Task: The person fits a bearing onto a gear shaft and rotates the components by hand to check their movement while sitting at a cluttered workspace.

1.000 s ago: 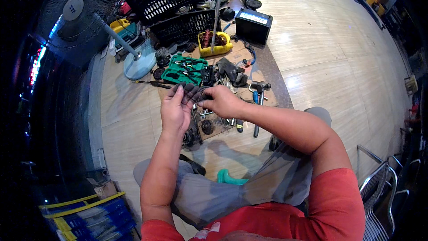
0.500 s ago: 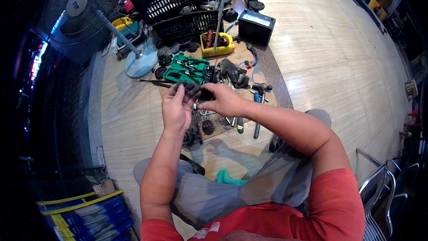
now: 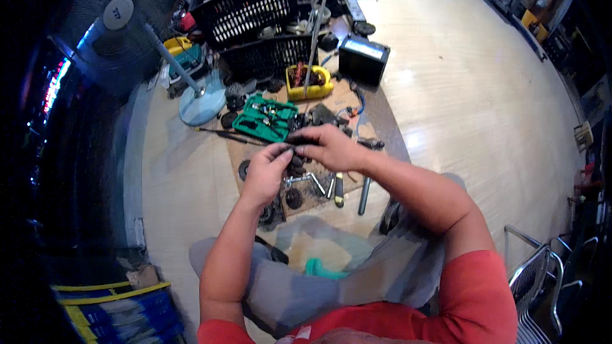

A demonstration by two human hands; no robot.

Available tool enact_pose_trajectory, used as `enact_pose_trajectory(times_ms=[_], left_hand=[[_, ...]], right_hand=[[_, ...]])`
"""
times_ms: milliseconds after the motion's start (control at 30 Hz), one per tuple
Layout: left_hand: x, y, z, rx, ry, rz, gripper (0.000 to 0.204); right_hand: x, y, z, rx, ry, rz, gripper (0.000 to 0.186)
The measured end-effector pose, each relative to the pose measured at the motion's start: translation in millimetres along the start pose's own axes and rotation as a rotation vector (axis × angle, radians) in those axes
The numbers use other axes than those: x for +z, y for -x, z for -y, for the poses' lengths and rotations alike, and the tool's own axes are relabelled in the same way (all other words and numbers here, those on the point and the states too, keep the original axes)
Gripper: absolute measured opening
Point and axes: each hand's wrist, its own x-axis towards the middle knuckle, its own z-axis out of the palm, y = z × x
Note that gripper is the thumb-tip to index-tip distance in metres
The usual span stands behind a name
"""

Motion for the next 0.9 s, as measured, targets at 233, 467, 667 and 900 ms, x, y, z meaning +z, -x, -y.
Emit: enact_pose_trajectory(times_ms=[233,467,667,900], left_hand=[[8.8,4.5,-8.2,-0.091,0.024,-0.036,0.012],[0.4,-3.4,2.4,-0.045,0.276,-0.131,0.014],[-7.4,-13.8,4.4,0.148,0.557,-0.157,0.015],[-23.6,-12.7,1.9,0.165,0.673,-0.288,0.015]], right_hand=[[7.6,1.0,-3.8,0.141,0.099,-0.053,0.02],[26.9,4.7,-9.2,0.199,-0.112,-0.155,0.024],[33.1,6.8,-3.5,0.319,-0.061,-0.098,0.027],[37.8,6.8,7.4,0.332,0.022,-0.049,0.018]])
